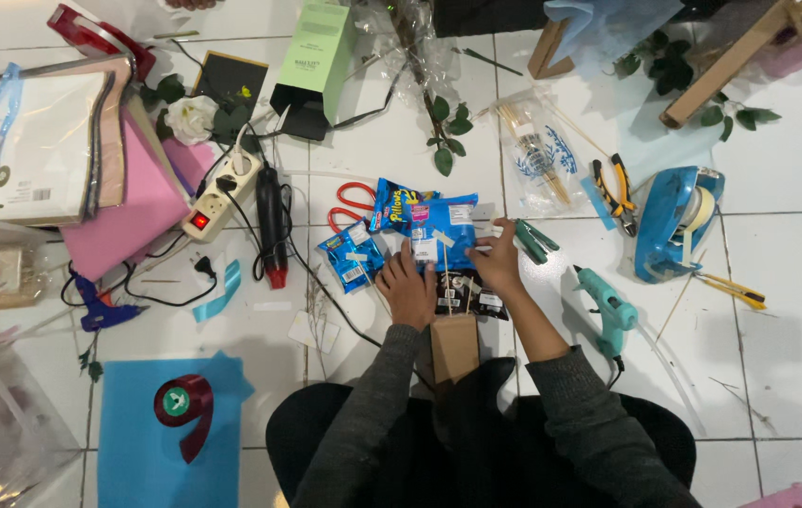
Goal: The person sits on the floor and assembles a gift box by attaching snack packets to a cardboard base using wooden skewers. They insert skewers into the packets and secure them to the base, occasionally using a stapler.
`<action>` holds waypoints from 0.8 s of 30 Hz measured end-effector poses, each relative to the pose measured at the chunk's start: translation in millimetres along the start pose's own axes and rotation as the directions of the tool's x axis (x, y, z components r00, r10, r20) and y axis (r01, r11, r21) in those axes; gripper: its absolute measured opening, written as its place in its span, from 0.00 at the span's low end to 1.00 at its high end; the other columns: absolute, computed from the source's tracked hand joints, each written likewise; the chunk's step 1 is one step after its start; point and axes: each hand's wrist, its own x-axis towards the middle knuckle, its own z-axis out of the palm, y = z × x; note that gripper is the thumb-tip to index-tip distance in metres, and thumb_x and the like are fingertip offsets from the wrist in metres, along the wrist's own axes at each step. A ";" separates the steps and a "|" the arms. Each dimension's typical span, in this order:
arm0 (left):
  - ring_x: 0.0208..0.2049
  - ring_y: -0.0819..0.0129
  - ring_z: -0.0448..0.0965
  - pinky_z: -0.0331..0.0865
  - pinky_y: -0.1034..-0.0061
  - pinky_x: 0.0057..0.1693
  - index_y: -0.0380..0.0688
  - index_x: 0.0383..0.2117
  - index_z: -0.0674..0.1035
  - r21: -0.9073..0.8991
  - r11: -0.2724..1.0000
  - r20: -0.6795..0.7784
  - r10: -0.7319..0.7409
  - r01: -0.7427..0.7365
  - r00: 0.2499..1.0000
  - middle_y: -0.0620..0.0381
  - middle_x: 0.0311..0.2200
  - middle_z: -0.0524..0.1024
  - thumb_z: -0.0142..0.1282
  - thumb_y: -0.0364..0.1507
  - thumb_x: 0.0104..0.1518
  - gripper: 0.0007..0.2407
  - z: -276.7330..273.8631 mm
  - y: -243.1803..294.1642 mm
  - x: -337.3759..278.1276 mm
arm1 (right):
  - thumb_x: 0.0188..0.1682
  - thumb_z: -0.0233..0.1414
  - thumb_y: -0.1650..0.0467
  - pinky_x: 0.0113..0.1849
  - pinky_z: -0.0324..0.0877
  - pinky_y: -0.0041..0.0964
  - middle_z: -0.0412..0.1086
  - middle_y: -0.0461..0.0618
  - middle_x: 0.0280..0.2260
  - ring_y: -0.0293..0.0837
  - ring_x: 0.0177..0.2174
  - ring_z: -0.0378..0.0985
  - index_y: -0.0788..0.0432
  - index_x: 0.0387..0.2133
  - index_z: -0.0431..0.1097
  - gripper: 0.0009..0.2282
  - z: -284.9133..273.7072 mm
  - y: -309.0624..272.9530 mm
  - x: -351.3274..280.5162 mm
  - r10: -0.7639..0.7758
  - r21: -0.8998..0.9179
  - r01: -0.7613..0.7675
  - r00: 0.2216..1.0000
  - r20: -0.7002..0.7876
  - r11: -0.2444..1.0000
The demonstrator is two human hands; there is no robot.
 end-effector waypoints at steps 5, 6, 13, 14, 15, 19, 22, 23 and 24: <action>0.57 0.44 0.54 0.45 0.44 0.58 0.64 0.69 0.48 0.032 0.997 0.067 0.073 -0.075 0.995 0.47 0.59 0.52 0.36 0.37 0.66 0.24 -19.8 9.1 4.2 | 0.43 0.57 0.75 0.43 0.74 0.47 0.67 0.67 0.45 0.59 0.44 0.74 0.62 0.56 0.47 0.29 -10.5 -24.7 -23.2 -0.066 -0.010 0.066 0.996 -0.065 0.998; 0.60 0.38 0.51 0.44 0.38 0.58 0.69 0.69 0.46 -0.006 0.997 0.126 0.076 -0.076 0.989 0.45 0.63 0.48 0.36 0.34 0.66 0.25 -30.3 14.5 6.5 | 0.43 0.56 0.75 0.44 0.72 0.51 0.62 0.69 0.48 0.61 0.47 0.70 0.64 0.56 0.50 0.27 -13.1 -34.9 -30.7 -0.109 0.010 0.111 0.985 -0.131 0.994; 0.68 0.35 0.26 0.26 0.35 0.63 0.69 0.68 0.47 -0.148 0.958 0.236 0.276 -0.246 0.932 0.47 0.70 0.32 0.30 0.39 0.66 0.22 -49.0 34.4 7.6 | 0.41 0.56 0.69 0.27 0.69 0.27 0.73 0.53 0.26 0.39 0.26 0.75 0.60 0.31 0.77 0.08 -26.9 -4.7 -26.8 0.029 0.113 -0.046 0.988 0.150 0.993; 0.68 0.39 0.24 0.24 0.38 0.64 0.69 0.68 0.45 -0.092 0.963 0.281 0.270 -0.254 0.921 0.49 0.70 0.30 0.28 0.41 0.66 0.23 -41.2 31.6 4.6 | 0.43 0.57 0.70 0.26 0.68 0.28 0.73 0.53 0.24 0.39 0.24 0.73 0.61 0.30 0.77 0.06 -22.6 9.1 -20.3 0.035 0.128 -0.058 0.984 0.176 0.990; 0.69 0.43 0.22 0.22 0.40 0.65 0.70 0.68 0.44 -0.036 0.964 0.322 0.261 -0.263 0.910 0.50 0.70 0.28 0.26 0.44 0.66 0.23 -32.8 29.3 3.2 | 0.44 0.57 0.71 0.25 0.67 0.29 0.73 0.54 0.22 0.38 0.21 0.72 0.61 0.28 0.77 0.05 -18.9 22.0 -11.7 0.037 0.142 -0.067 0.978 0.203 0.988; 0.69 0.46 0.22 0.21 0.41 0.66 0.69 0.68 0.40 0.008 0.964 0.359 0.246 -0.266 0.900 0.49 0.70 0.27 0.32 0.43 0.62 0.27 -36.4 29.7 3.2 | 0.43 0.60 0.67 0.29 0.70 0.33 0.74 0.53 0.26 0.40 0.27 0.72 0.60 0.31 0.78 0.08 -18.3 10.8 -15.6 0.067 0.050 -0.082 0.965 0.254 0.995; 0.69 0.47 0.22 0.21 0.41 0.66 0.68 0.68 0.40 0.006 0.969 0.363 0.227 -0.245 0.904 0.50 0.70 0.28 0.31 0.42 0.62 0.27 -37.3 31.0 6.0 | 0.45 0.59 0.68 0.35 0.70 0.44 0.72 0.59 0.29 0.49 0.33 0.73 0.62 0.33 0.77 0.09 -11.3 17.9 -8.6 0.009 0.033 -0.018 0.966 0.258 0.999; 0.69 0.48 0.22 0.21 0.41 0.66 0.69 0.68 0.39 0.015 0.971 0.376 0.214 -0.237 0.902 0.52 0.70 0.26 0.32 0.44 0.61 0.28 -36.7 30.0 5.6 | 0.45 0.58 0.68 0.34 0.70 0.44 0.73 0.59 0.29 0.49 0.32 0.74 0.62 0.34 0.77 0.09 -10.3 18.0 -9.1 0.006 0.041 -0.017 0.968 0.250 0.999; 0.69 0.50 0.21 0.21 0.41 0.66 0.70 0.68 0.38 0.025 0.973 0.389 0.201 -0.229 0.899 0.54 0.70 0.24 0.33 0.45 0.60 0.30 -36.1 28.8 5.1 | 0.46 0.58 0.68 0.33 0.70 0.43 0.74 0.59 0.29 0.50 0.31 0.74 0.61 0.34 0.78 0.08 -9.1 18.1 -9.7 0.004 0.049 -0.016 0.970 0.242 0.999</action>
